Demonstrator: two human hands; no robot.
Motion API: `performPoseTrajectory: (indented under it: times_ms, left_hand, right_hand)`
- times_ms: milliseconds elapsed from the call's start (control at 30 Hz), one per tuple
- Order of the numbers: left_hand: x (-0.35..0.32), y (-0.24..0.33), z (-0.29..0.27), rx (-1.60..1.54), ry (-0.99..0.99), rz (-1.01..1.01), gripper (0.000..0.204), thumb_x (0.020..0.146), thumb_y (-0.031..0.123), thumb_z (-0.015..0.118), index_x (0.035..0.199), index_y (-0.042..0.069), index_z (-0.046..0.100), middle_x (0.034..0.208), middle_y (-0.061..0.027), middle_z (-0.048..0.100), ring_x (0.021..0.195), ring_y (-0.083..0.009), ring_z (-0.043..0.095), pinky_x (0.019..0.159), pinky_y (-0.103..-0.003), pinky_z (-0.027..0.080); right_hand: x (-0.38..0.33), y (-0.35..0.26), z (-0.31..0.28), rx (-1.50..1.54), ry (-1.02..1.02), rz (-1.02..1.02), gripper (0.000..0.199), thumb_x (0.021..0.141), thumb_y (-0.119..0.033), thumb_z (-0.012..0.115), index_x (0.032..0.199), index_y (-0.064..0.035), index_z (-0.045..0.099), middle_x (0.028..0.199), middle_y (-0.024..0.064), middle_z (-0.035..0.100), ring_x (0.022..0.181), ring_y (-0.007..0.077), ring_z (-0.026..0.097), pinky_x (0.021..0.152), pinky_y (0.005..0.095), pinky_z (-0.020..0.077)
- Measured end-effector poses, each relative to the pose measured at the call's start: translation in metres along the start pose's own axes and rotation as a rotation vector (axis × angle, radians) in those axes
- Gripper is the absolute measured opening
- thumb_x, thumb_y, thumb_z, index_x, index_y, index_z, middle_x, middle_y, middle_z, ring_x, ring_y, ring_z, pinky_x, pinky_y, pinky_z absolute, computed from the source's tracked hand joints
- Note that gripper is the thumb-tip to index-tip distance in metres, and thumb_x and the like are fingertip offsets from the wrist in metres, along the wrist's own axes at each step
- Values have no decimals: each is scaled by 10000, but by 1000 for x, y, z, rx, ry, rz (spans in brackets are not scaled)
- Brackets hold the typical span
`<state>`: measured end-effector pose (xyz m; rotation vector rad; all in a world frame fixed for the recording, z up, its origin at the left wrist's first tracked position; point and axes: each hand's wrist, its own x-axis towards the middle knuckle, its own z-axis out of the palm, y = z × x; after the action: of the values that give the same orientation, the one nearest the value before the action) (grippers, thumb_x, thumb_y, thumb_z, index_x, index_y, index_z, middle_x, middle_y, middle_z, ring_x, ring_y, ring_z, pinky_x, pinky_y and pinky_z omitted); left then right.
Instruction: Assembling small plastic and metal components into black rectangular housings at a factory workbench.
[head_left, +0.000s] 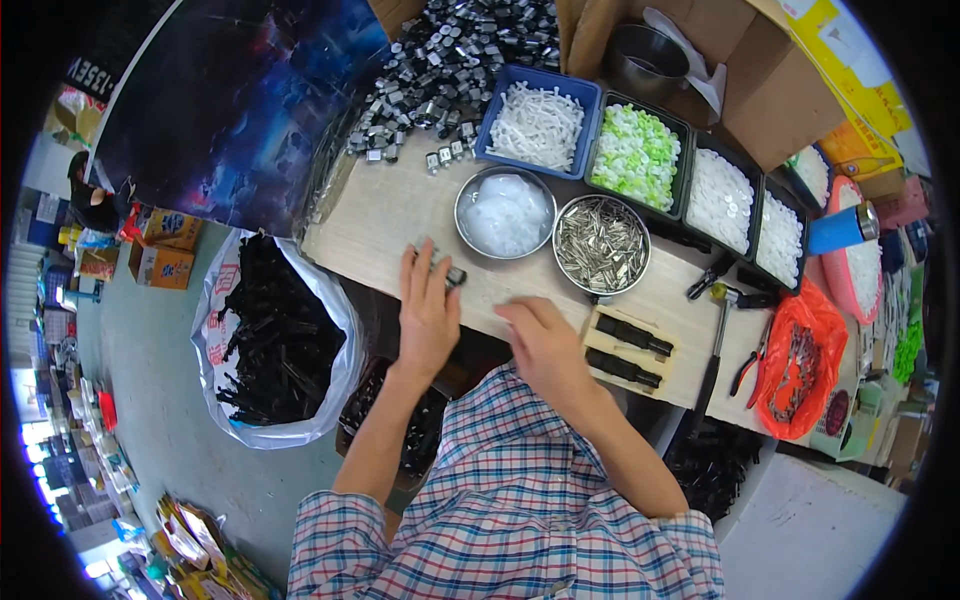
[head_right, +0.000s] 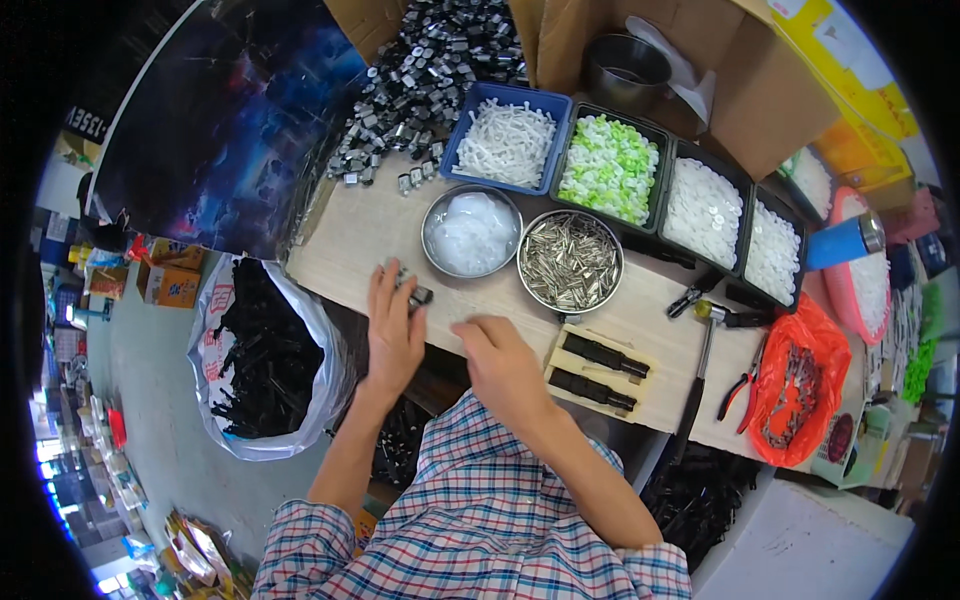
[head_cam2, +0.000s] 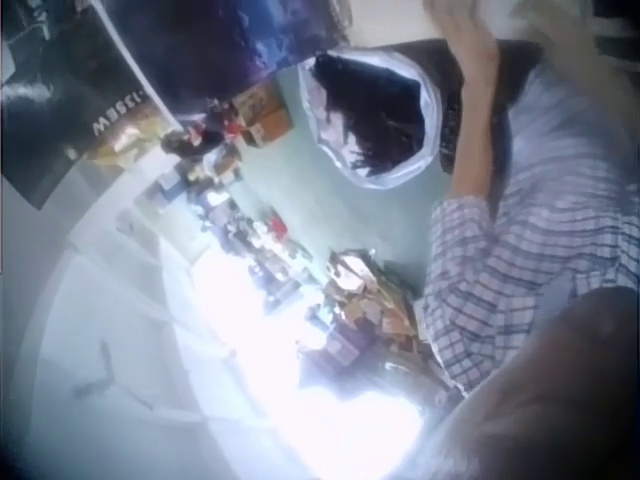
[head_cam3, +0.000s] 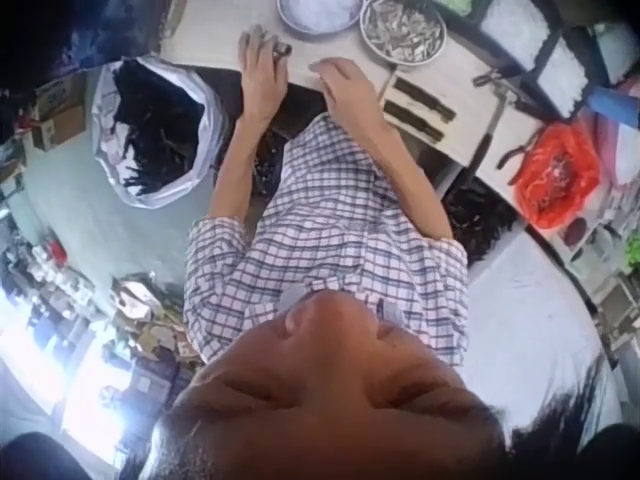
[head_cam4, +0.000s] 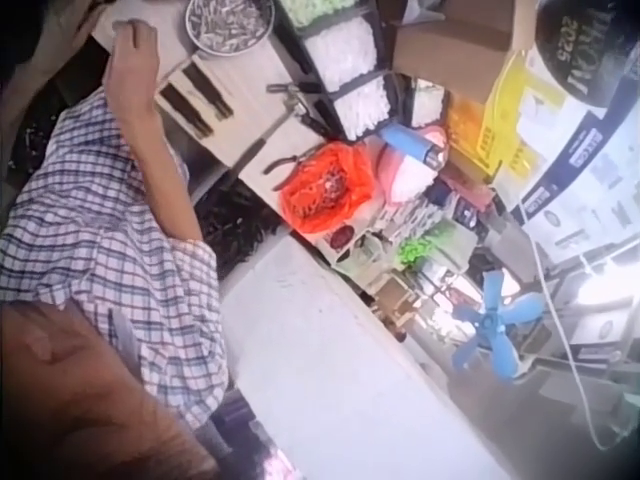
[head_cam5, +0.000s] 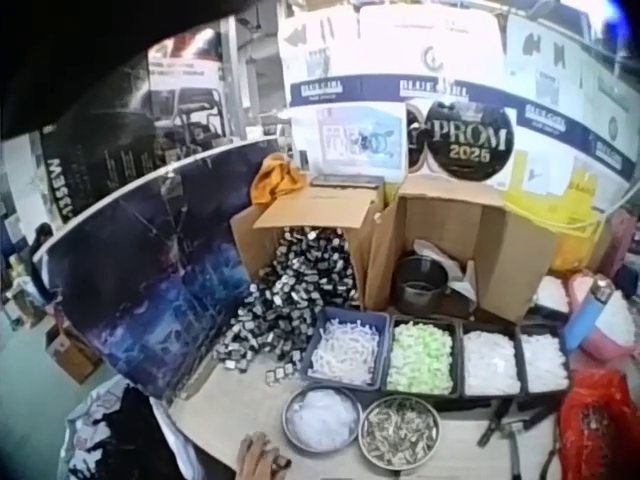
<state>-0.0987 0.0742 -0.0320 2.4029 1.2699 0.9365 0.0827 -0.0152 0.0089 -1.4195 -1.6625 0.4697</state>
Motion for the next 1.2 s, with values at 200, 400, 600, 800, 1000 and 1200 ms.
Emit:
performPoseTrajectory:
  times_ms: [200, 400, 600, 800, 1000, 1200]
  left_hand:
    - [-16, 27, 7, -30, -67, 50, 360, 911, -49, 610, 1259, -95, 529, 1566, -313, 346, 1445, -563, 304, 1157, -560, 359]
    - [-13, 25, 11, -59, -51, 58, 338, 859, -86, 676, 1174, -59, 557, 1549, -297, 400, 1424, -538, 368, 1146, -542, 371]
    - [-5, 27, 28, 21, 59, 17, 262, 879, 4, 732, 1068, -36, 555, 1484, -280, 453, 1397, -539, 400, 1105, -557, 411]
    - [3, 33, 41, 100, 124, 8, 291, 931, 229, 737, 974, -18, 589, 1441, -261, 472, 1403, -493, 392, 1097, -592, 402]
    - [5, 40, 51, 220, 176, -22, 421, 1004, 447, 609, 884, 44, 639, 1391, -208, 516, 1387, -461, 419, 1108, -664, 325]
    - [12, 52, 50, 253, 244, 22, 377, 992, 445, 634, 941, 75, 688, 1252, -124, 601, 1356, -419, 453, 1141, -633, 273]
  right_hand:
    - [24, 22, 37, -65, -63, -45, 351, 776, 69, 671, 1110, -10, 597, 1051, 164, 631, 992, 370, 603, 833, 441, 519]
    - [11, 19, 8, -273, -90, 79, 420, 761, 90, 629, 1170, -4, 602, 1009, 173, 586, 942, 367, 571, 831, 441, 505]
    - [-10, -4, -46, -146, -5, 207, 331, 832, 112, 610, 1146, 4, 599, 1051, 195, 568, 932, 373, 619, 802, 409, 534]
    - [-42, 18, -93, -160, 134, 371, 242, 814, 61, 719, 997, -13, 580, 970, 151, 645, 904, 342, 651, 806, 404, 538]
    - [-48, 41, -92, -268, 141, 102, 209, 795, 60, 737, 937, -25, 611, 1017, 126, 686, 940, 317, 660, 817, 390, 531]
    - [-56, 48, -95, -307, 103, 43, 202, 785, 63, 733, 946, -29, 654, 1050, 103, 710, 1026, 312, 670, 869, 398, 531]
